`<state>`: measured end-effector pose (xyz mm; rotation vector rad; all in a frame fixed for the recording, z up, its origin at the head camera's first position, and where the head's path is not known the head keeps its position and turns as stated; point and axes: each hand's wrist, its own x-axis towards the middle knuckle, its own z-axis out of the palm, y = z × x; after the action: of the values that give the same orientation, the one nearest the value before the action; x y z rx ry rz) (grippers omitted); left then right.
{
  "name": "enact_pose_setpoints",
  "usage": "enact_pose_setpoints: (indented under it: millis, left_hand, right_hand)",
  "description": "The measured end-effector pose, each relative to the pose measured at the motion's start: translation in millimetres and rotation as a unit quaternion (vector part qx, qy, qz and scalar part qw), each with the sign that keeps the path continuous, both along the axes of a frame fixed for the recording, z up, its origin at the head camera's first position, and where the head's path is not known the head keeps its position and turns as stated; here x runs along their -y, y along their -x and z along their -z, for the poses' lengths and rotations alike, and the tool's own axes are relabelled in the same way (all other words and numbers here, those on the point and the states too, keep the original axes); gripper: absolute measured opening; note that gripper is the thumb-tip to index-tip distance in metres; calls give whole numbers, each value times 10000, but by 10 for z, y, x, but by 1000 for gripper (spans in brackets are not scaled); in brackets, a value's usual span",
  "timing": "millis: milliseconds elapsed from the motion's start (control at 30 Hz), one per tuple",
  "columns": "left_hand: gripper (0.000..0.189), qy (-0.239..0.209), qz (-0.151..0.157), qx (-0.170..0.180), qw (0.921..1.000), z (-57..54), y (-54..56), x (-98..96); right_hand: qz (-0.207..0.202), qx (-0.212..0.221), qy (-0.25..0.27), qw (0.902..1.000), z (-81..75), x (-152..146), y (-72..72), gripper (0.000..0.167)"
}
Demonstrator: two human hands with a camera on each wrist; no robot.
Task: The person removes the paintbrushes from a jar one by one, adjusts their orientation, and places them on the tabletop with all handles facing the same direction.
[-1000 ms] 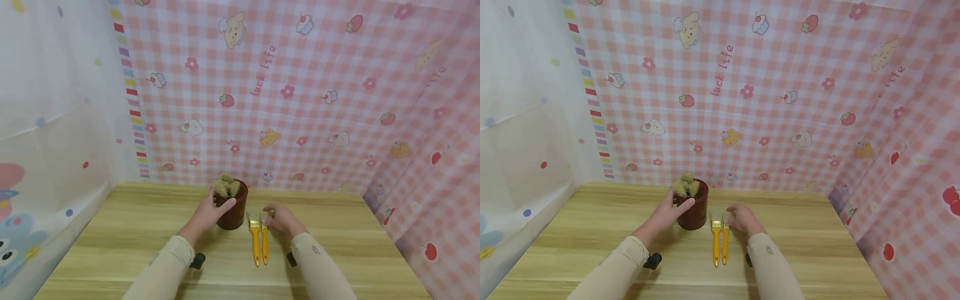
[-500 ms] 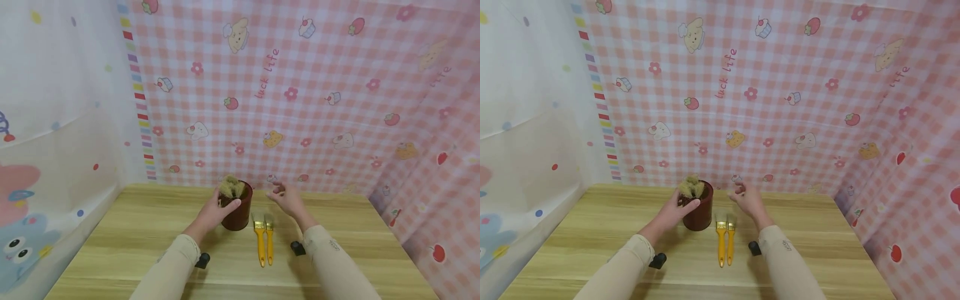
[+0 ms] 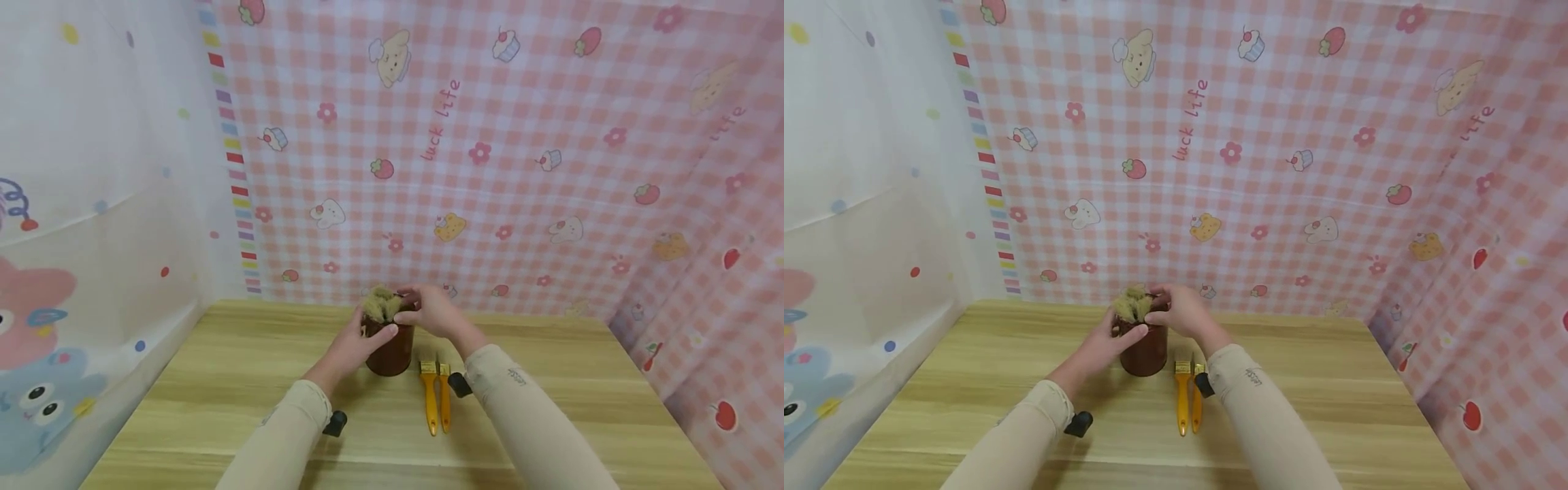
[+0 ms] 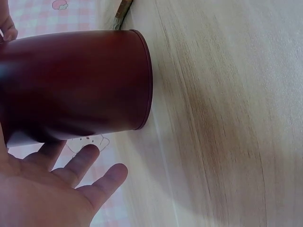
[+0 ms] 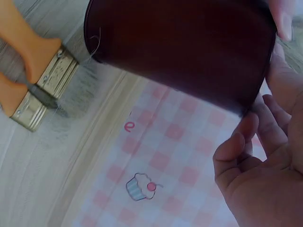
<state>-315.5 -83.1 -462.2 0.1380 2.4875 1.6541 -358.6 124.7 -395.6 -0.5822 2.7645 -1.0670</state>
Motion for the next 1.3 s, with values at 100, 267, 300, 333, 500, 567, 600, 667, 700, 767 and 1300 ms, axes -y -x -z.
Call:
enact_pose_setpoints:
  millis: [100,267,300,333,500,567,600,667,700,767,1300]
  left_hand:
    - [110,-53,-2,44,10000,-1,-2,7]
    - [113,-52,38,68,10000,1,6,12]
    - [113,-36,36,65,10000,3,9,10]
    - [113,-14,40,54,10000,-1,15,7]
    - [114,86,47,32,9999,-11,28,-6]
    - [114,110,47,25,9999,-9,31,-6]
    - [114,118,45,22,9999,-6,34,-5]
    - [114,100,35,6,9999,2,37,0]
    - [113,93,32,-6,10000,9,38,4]
    - [113,81,14,-14,10000,21,37,12]
    - [111,-71,-60,19,10000,45,31,6]
  right_hand:
    - [-5,-31,-78,10000,10,80,21,59]
    - [88,62,-344,9993,-12,153,47,63]
    - [88,79,-407,9991,-19,161,51,64]
    - [86,77,-471,9988,-29,162,59,65]
    - [-18,58,-610,9981,-49,150,90,68]
    - [-36,45,-621,9981,-43,149,99,68]
    - [-25,40,-624,9980,-39,152,101,68]
    - [-8,2,-612,9981,-27,156,103,68]
    - [7,-25,-592,9982,-20,159,101,68]
    - [20,-93,-495,9987,-1,163,95,65]
    - [70,-721,-366,9967,35,119,48,53]
